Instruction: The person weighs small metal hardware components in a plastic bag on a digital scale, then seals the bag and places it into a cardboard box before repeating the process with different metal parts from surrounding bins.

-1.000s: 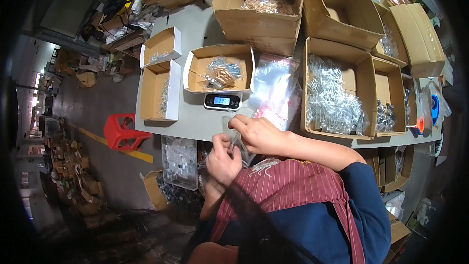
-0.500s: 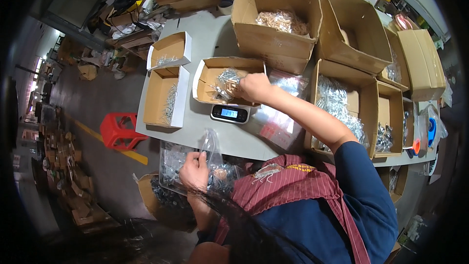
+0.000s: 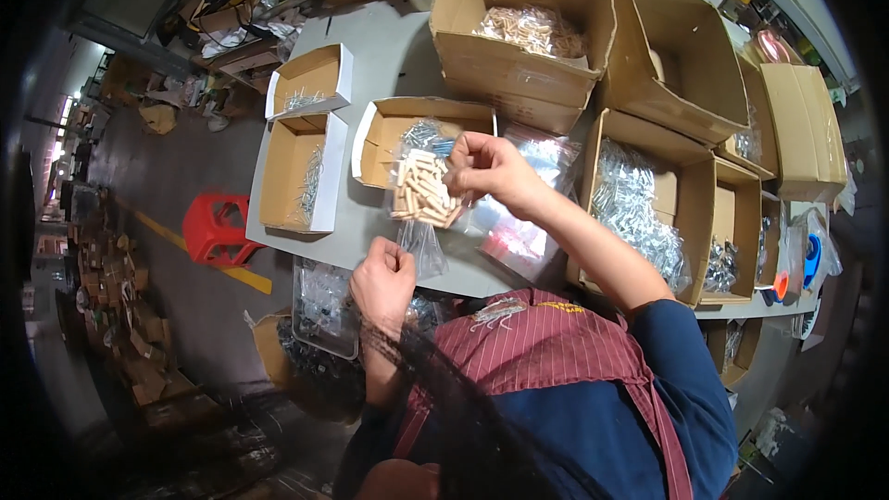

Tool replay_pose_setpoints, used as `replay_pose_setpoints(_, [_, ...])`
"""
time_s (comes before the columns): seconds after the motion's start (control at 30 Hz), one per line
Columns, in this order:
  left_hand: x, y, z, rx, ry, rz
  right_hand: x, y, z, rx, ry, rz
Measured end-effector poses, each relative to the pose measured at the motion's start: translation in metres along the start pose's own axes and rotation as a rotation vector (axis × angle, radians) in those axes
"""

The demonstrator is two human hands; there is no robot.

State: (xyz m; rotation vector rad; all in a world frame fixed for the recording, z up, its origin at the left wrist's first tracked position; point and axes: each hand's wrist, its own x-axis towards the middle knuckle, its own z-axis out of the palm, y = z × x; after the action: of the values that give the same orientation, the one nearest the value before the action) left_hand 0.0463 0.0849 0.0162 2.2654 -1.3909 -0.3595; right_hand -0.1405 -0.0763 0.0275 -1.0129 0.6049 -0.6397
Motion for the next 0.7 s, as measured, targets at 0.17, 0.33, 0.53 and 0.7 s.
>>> replay_pose_setpoints(0.17, [0.0,0.014,-0.005,-0.003,-0.104,-0.003,-0.021,0.004,0.027,-0.239,-0.042,-0.378])
replay_pose_setpoints(0.33, [-0.004,0.014,-0.017,-0.202,-0.136,-0.026,-0.02,0.002,0.038,-0.57,-0.066,-0.526])
replay_pose_setpoints(0.53, [-0.008,-0.019,-0.014,-0.484,-0.293,-0.133,-0.009,-0.007,0.037,-1.042,-0.374,-0.699])
replay_pose_setpoints(0.7, [-0.01,-0.022,-0.016,-0.563,-0.258,-0.114,-0.022,0.006,0.046,-1.437,-0.466,-1.197])
